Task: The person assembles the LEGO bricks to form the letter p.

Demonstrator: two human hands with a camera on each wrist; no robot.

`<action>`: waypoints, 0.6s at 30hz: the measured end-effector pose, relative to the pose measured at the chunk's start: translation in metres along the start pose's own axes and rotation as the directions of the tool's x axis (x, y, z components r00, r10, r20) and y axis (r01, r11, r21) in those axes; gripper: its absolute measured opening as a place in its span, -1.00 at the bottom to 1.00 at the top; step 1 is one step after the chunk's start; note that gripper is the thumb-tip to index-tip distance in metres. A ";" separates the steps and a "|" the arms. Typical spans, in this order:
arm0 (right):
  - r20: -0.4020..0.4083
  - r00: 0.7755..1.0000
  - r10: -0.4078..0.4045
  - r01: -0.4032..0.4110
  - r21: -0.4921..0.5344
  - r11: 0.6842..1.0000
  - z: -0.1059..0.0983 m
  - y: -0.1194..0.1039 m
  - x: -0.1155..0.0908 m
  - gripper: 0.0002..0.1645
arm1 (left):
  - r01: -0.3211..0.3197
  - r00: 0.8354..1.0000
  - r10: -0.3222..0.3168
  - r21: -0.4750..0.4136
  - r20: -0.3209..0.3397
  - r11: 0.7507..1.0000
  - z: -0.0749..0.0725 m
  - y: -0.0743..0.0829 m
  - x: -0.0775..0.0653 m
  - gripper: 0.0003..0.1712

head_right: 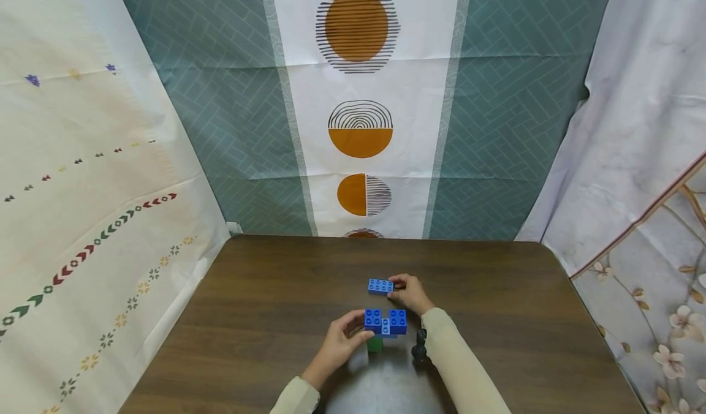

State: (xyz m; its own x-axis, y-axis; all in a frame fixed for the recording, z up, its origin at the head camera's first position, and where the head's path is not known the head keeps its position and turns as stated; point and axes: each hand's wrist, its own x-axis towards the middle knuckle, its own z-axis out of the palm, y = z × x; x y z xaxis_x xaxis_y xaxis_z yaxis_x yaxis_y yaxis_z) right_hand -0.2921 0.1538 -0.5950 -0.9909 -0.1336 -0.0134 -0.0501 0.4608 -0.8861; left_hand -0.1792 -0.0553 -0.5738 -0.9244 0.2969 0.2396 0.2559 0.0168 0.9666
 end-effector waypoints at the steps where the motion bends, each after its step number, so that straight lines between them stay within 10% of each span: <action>1: -0.001 1.000 -0.006 0.006 0.002 1.000 0.000 0.000 0.000 -0.62 | 0.006 1.000 -0.006 -0.001 -0.001 1.000 0.000 0.000 0.000 -0.61; 18: 0.059 0.997 -0.052 0.048 0.063 0.997 -0.013 -0.004 -0.004 -0.62 | 0.015 1.000 -0.015 0.004 0.004 1.000 0.000 0.035 -0.003 -0.64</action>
State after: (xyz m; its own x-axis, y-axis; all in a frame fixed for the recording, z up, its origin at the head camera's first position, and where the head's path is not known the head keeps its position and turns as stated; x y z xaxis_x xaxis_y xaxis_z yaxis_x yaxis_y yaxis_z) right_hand -0.2892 0.1644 -0.5853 -0.9779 -0.2089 0.0049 -0.0895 0.3976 -0.9132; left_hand -0.1669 -0.0556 -0.5407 -0.9271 0.3002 0.2244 0.2428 0.0248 0.9698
